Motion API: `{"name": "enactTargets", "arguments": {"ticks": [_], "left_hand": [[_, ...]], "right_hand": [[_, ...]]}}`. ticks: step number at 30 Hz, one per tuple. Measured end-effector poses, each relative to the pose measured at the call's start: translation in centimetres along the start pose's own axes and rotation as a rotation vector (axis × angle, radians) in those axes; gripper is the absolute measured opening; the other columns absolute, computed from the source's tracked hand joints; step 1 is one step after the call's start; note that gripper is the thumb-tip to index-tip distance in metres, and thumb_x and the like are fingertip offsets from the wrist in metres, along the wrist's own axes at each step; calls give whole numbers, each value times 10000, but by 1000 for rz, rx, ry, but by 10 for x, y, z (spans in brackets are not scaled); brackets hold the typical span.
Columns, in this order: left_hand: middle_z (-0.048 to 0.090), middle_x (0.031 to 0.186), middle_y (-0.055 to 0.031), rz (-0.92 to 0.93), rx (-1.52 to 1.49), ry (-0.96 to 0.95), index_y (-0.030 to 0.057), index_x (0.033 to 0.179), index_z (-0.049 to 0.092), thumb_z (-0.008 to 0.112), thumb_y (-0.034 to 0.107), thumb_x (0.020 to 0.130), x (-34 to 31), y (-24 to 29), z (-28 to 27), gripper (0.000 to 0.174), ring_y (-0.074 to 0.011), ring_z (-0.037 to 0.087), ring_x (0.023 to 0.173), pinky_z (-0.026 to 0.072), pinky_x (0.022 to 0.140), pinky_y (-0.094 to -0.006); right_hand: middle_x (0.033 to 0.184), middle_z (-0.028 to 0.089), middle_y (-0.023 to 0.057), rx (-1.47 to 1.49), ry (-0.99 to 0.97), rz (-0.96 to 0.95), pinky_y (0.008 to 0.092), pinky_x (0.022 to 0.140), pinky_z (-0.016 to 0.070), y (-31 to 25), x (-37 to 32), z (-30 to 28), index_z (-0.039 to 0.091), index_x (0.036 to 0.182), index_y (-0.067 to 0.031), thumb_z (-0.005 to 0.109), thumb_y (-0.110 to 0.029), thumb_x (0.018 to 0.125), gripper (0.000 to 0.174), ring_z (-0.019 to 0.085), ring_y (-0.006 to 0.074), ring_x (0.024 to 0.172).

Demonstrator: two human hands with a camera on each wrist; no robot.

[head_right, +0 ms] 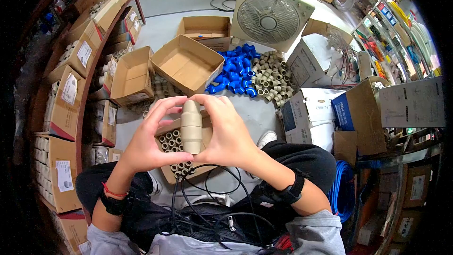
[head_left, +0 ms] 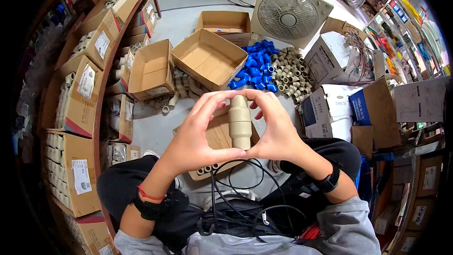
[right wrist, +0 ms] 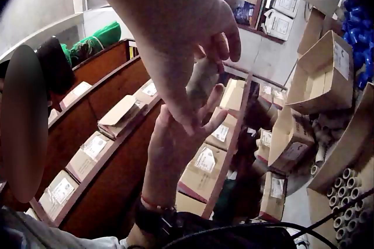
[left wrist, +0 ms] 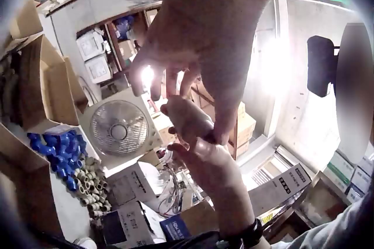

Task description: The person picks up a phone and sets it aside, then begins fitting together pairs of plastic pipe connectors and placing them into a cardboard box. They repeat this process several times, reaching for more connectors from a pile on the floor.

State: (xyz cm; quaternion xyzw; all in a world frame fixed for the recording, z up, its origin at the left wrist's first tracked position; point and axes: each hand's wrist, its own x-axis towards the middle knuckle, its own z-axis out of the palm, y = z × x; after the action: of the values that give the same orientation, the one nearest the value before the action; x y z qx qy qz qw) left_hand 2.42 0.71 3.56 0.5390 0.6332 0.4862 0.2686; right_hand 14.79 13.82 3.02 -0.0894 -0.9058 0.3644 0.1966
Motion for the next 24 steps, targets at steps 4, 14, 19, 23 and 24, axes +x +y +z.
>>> {"name": "enactTargets", "arguments": {"ticks": [4, 14, 19, 23, 24], "left_hand": [[412, 1080, -134, 164, 204, 10, 23, 1171, 370, 772, 287, 487, 1, 1, 2, 836, -282, 457, 988, 390, 827, -356], [435, 983, -118, 186, 248, 33, 23, 1077, 430, 781, 264, 434, 1, 4, -6, 771, -254, 487, 907, 440, 762, -328], [456, 951, -97, 246, 200, 109, 26, 1064, 457, 781, 231, 402, 2, 9, -10, 765, -215, 501, 876, 458, 769, -308], [462, 942, -93, 301, 67, 190, 1, 1046, 472, 792, 232, 395, 2, 12, -7, 761, -178, 515, 867, 465, 762, -282], [452, 949, -89, 307, 36, 183, -10, 1056, 458, 805, 228, 388, 1, 11, -7, 789, -167, 517, 867, 463, 777, -288]], "right_hand": [[1018, 456, 145, 164, -36, 63, 337, 800, 419, -8, -2, 1, 315, 1158, -24, 780, -156, 381, 915, 460, 281, 927], [1114, 385, 143, 238, -112, -76, 344, 814, 395, -6, -2, 2, 232, 1244, -24, 767, -165, 447, 970, 395, 269, 1001], [1131, 381, 147, 227, -104, -203, 348, 807, 393, -8, 2, -7, 244, 1252, -22, 749, -218, 486, 938, 397, 271, 1001], [1183, 359, 139, 379, -108, -217, 349, 834, 385, -9, 1, -10, 263, 1256, -21, 741, -243, 500, 922, 385, 258, 1051], [1212, 341, 130, 398, -121, -218, 352, 855, 376, -10, 1, -12, 266, 1260, -22, 746, -243, 502, 924, 370, 243, 1087]]}}
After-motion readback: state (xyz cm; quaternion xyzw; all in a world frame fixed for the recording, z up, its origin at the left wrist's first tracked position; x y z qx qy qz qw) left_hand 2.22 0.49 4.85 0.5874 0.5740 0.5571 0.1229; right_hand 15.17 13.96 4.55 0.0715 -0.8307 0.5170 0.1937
